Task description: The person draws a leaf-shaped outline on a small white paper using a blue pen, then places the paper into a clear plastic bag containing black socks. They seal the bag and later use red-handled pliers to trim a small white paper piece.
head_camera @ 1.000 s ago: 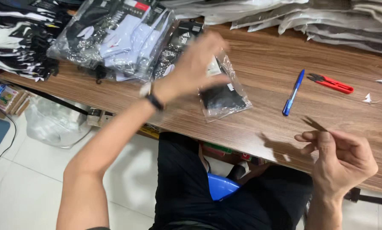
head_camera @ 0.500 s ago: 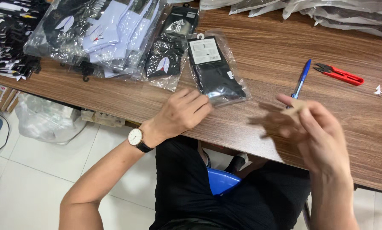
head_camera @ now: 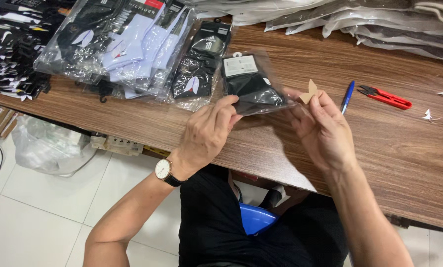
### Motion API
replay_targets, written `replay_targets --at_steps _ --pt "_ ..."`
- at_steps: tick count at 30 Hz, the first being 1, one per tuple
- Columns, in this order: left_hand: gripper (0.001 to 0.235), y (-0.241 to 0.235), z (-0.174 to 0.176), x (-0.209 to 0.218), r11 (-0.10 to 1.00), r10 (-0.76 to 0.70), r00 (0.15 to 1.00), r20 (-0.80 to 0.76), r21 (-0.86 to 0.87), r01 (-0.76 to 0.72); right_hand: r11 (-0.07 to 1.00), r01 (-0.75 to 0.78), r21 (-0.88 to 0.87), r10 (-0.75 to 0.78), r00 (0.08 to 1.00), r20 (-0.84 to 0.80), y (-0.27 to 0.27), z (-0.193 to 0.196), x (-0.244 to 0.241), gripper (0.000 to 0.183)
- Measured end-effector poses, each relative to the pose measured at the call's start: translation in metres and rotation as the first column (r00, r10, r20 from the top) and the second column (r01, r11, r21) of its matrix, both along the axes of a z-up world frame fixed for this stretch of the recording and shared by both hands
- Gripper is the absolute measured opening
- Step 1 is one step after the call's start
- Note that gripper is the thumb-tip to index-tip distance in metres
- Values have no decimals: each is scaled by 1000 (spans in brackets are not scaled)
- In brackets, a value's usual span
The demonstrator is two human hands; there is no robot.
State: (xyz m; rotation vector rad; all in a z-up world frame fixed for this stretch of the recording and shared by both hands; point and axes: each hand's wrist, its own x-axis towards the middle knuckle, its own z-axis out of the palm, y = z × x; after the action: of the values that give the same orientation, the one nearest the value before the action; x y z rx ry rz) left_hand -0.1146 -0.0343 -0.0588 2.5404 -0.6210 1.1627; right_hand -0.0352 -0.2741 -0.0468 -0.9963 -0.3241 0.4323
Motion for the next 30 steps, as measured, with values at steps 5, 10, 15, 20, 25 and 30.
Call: replay_targets --at_steps 5,10,15,20,25,30 --pt "24 -1 -7 4 996 37 999 13 -75 -36 996 50 77 -45 996 -72 7 -11 -4 22" --pt "22 -3 -18 18 992 41 999 9 -117 -39 993 83 87 -78 995 -62 12 -16 -10 20" --pt "23 -6 -27 27 993 56 998 11 -101 -55 998 59 14 -57 994 -89 14 -13 -13 21" --pt "56 -4 -22 23 999 16 1000 4 -29 -16 996 -83 -19 77 973 -219 2 -4 -12 17" --pt "93 -4 -18 18 987 26 994 -108 159 -9 998 -64 -25 53 947 -317 -2 4 -11 28" --pt "33 0 -23 28 958 54 988 145 273 -93 997 -68 36 76 938 -339 -2 10 -12 29"
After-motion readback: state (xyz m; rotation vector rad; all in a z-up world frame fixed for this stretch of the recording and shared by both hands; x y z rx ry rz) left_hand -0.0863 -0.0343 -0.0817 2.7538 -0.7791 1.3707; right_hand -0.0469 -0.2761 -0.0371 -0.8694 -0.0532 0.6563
